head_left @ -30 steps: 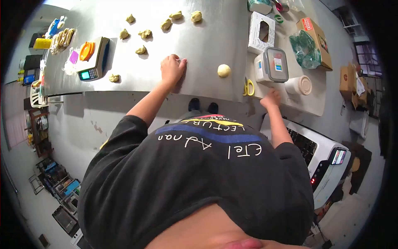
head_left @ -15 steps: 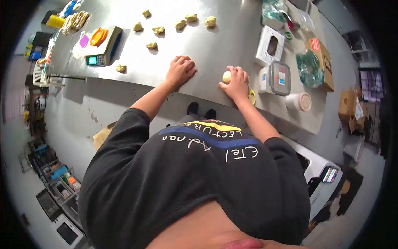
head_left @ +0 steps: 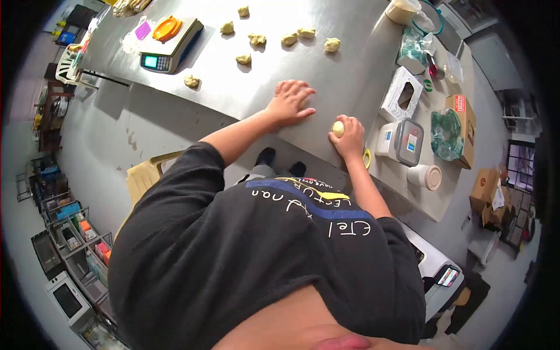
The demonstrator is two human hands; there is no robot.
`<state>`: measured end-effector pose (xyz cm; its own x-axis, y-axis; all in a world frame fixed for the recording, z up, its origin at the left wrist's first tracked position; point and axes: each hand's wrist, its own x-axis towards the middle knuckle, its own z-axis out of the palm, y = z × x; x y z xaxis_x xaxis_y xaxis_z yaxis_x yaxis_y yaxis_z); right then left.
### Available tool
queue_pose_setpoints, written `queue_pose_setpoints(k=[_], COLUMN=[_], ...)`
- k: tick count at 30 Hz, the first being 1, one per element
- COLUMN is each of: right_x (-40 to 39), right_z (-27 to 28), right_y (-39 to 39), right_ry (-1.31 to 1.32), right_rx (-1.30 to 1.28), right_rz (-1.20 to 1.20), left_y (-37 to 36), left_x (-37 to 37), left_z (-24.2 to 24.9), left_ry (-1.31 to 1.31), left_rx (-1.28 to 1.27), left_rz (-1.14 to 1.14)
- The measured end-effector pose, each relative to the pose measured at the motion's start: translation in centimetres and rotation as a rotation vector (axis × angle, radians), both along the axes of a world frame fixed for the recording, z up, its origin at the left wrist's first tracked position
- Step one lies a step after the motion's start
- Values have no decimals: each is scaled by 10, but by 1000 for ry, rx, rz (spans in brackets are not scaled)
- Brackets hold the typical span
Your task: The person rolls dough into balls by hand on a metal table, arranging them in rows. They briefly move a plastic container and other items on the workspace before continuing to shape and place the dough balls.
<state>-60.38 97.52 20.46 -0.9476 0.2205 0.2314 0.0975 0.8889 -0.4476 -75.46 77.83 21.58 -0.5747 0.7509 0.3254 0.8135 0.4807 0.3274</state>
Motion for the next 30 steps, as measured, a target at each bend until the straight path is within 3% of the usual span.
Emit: queue_pose_setpoints(k=[2, 4, 6, 8, 10, 12, 14, 16, 18, 20, 24, 30], right_x=[0, 2, 8, 11, 17, 22, 27, 31, 34, 38, 48, 49], right_z=[3, 0, -5, -9, -9, -10, -16, -24, -29, -27, -33, -33], right_y=[0, -3, -6, -9, -13, -17, -18, -12, -20, -25, -32, -37], right_ry=[-32, -5, 13, -8, -10, -11, 53, 115, 165, 153, 119, 80], right_rx=[-19, -10, 4, -53, -50, -47, -12, 78, 167, 164, 221, 301], right_rz=[5, -30, -65, -117, -140, -163, -200, -230, -267, -327, -358, -329], left_y=[-15, -33, -46, -64, -84, -94, -104, -121, -129, -121, -111, -82], left_x=[-20, -76, -113, -144, -173, -172, -155, -134, -116, -118, -134, -155], left_z=[10, -12, 1, 6, 6, 7, 24, 21, -5, -4, -6, 7], left_ry=[-138, -134, -242, -324, -405, -354, -523, -375, 29, 35, -4, -89], left_rx=[21, -24, -82, -136, -299, -312, -279, -246, 2, 87, -11, -363], left_rz=[266, 725, 1028, 977, 591, 524, 294, 19, -46, -26, -23, -43])
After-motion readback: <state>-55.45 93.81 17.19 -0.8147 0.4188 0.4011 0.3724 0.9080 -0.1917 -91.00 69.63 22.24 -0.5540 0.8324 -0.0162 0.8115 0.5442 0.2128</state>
